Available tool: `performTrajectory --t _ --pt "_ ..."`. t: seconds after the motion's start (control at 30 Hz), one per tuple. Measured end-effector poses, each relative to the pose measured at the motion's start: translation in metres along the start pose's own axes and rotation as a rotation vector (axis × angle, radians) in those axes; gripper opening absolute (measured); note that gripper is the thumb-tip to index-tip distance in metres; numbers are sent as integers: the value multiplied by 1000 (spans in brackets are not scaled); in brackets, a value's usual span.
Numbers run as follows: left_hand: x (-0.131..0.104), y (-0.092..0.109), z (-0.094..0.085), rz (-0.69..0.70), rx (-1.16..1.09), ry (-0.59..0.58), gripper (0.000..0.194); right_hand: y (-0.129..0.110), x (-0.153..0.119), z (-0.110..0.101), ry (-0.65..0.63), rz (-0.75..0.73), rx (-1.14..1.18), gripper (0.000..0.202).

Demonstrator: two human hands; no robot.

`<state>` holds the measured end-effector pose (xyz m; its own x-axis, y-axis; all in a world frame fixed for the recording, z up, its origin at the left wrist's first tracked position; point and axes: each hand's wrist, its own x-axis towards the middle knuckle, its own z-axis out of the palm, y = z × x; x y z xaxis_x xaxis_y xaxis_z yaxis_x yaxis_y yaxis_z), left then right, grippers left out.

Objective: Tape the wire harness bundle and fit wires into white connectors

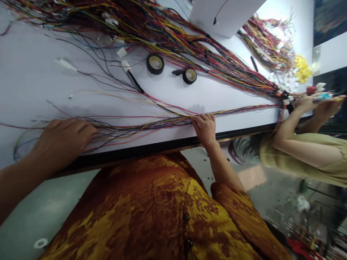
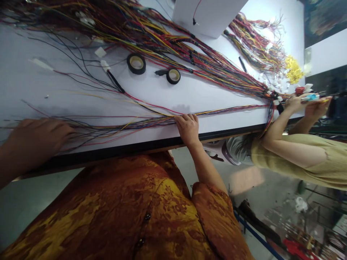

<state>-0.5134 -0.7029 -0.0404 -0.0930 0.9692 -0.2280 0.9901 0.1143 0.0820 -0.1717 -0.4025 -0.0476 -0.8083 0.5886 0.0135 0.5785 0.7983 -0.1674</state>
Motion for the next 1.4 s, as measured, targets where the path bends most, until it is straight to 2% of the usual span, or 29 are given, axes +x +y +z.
performTrajectory --t 0.23,0.37,0.57,0.83,0.97,1.03,1.13,1.2,1.27,1.33,1.4 --pt "2 2 1 -10 -20 37 28 6 22 -5 -143 -211 -124 27" --pt "2 3 1 -20 -25 52 25 8 27 -5 -182 -295 -196 26" --pt "2 4 1 -33 1 69 23 9 19 -8 -136 -190 -16 21" --pt "2 2 3 0 17 67 22 20 4 -8 -105 -179 194 13" --pt "1 2 6 9 56 38 21 24 0 -10 2 -73 238 11" --pt "2 4 5 -13 42 25 19 13 4 -11 33 -53 144 11" --pt "4 11 5 -82 -19 32 16 -32 15 -6 -81 -186 46 13" --pt "5 16 7 -159 -64 92 16 -69 24 0 -196 -328 81 16" --pt "3 19 14 -253 -98 212 20 -95 30 5 -264 -424 166 21" --pt "0 19 21 -323 -127 335 32 -98 36 1 -297 -444 312 25" --pt "-6 17 28 -337 -168 398 40 -75 42 -14 -290 -342 523 21"
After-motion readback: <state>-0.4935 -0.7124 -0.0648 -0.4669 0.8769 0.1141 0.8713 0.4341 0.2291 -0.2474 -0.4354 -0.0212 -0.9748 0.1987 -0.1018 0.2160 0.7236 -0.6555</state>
